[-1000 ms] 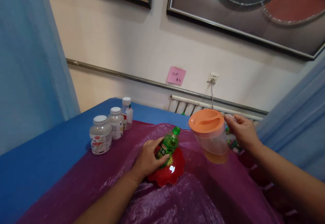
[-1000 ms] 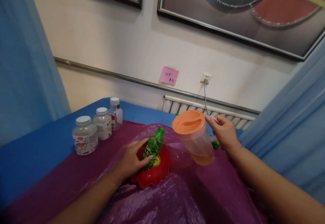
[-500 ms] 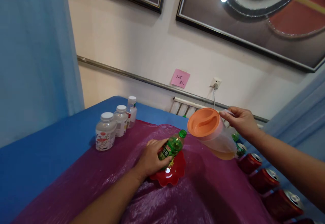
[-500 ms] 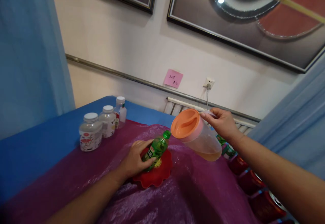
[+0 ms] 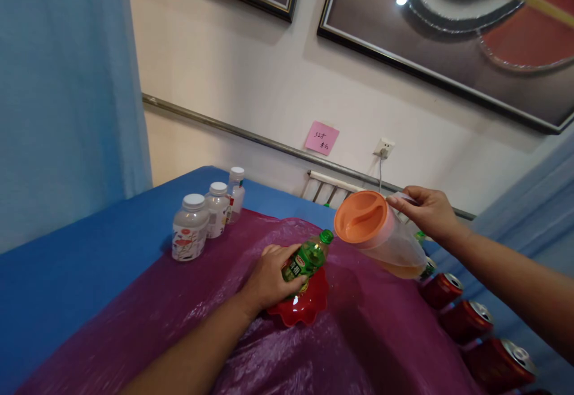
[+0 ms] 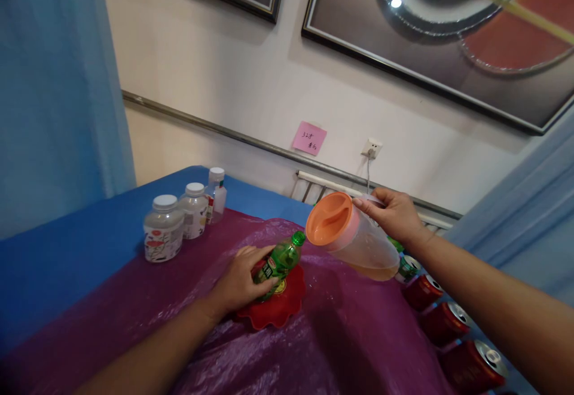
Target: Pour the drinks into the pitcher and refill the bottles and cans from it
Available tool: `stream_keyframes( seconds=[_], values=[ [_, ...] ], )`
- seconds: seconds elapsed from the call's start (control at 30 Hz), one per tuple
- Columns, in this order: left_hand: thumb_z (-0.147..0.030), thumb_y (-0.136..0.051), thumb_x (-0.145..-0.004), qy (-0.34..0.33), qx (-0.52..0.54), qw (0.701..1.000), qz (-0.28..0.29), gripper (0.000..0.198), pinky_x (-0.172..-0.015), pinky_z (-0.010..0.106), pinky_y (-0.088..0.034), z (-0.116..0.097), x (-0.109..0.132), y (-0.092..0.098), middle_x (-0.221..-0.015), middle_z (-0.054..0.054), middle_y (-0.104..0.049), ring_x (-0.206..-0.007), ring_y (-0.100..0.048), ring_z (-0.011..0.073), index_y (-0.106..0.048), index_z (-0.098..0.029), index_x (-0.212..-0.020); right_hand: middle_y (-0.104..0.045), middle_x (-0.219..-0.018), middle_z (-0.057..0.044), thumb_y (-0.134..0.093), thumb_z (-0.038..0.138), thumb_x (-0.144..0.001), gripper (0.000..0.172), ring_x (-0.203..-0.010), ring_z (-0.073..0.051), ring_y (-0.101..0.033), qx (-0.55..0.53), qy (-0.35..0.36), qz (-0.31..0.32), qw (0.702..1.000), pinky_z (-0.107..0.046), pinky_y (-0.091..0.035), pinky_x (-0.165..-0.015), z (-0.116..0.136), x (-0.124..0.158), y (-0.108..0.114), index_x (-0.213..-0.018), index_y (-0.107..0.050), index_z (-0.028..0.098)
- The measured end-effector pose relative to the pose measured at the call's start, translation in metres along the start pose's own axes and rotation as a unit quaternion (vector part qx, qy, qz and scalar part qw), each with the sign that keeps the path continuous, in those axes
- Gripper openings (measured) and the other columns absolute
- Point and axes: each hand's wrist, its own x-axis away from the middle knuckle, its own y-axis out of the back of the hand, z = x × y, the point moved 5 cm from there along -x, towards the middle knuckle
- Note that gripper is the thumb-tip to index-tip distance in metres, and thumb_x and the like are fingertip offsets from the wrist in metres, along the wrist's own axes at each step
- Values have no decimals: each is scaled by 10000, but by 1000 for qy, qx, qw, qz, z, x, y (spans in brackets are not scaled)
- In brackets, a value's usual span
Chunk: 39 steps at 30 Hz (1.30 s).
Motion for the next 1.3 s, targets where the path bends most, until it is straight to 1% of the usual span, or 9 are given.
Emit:
stream_keyframes(
  seconds=[0.2, 0.47, 0.6, 0.8, 0.97, 1.13, 1.3],
  values=[
    [-354, -748, -715, 2, -5, 1000, 3, 578, -960, 422, -431, 1, 0, 0, -1121, 51, -745, -990, -649, 269, -634, -278, -1276, -322, -519, 56, -727, 751, -669, 605, -509, -96, -278, -3, 7, 11, 1000, -254, -212, -456, 1, -2, 0, -528, -483, 216],
    [-335, -763, -708, 4, -1, 1000, 6, 580, -962, 436, -429, -1, 0, -1, -1097, 47, -747, -976, -648, 273, -635, -261, -1269, -332, -515, 47, -712, 798, -636, 635, -501, -96, -298, 23, 13, 7, 1000, -252, -232, -448, 11, -3, 3, -510, -491, 216],
    [-334, -764, -713, 1, 3, 1000, 9, 569, -959, 433, -426, -2, 0, -1, -1123, 48, -746, -984, -645, 272, -636, -264, -1263, -320, -520, 48, -701, 795, -654, 634, -507, -99, -293, 34, 23, 8, 999, -255, -229, -452, 13, -3, 6, -513, -473, 220],
    [-333, -776, -706, -1, -1, 1000, 4, 556, -946, 414, -425, -3, 0, -1, -1075, 33, -753, -951, -648, 263, -645, -266, -1242, -310, -535, 49, -695, 776, -680, 606, -523, -105, -287, 47, 25, 18, 998, -265, -235, -469, 13, -5, 8, -540, -504, 219],
    [-330, -780, -708, -10, -1, 1000, 1, 592, -969, 414, -403, -4, 2, -2, -1133, 29, -747, -980, -637, 258, -624, -263, -1276, -320, -527, 49, -690, 758, -704, 594, -520, -106, -294, 52, 34, 22, 998, -265, -235, -468, 14, -5, 9, -543, -501, 219],
    [-334, -791, -703, -4, -2, 1000, 8, 596, -969, 412, -399, -5, 2, -2, -1110, 30, -748, -973, -627, 254, -626, -247, -1270, -335, -533, 51, -699, 730, -725, 576, -520, -106, -310, 53, 25, 35, 998, -260, -251, -470, 15, -5, 10, -561, -491, 218],
    [-325, -790, -711, -9, -5, 1000, 7, 608, -977, 414, -389, -4, 2, -2, -1141, 26, -744, -988, -624, 258, -611, -261, -1288, -323, -538, 51, -696, 733, -727, 579, -520, -110, -309, 58, 24, 36, 997, -266, -252, -470, 16, -5, 12, -559, -478, 224]
  ],
)
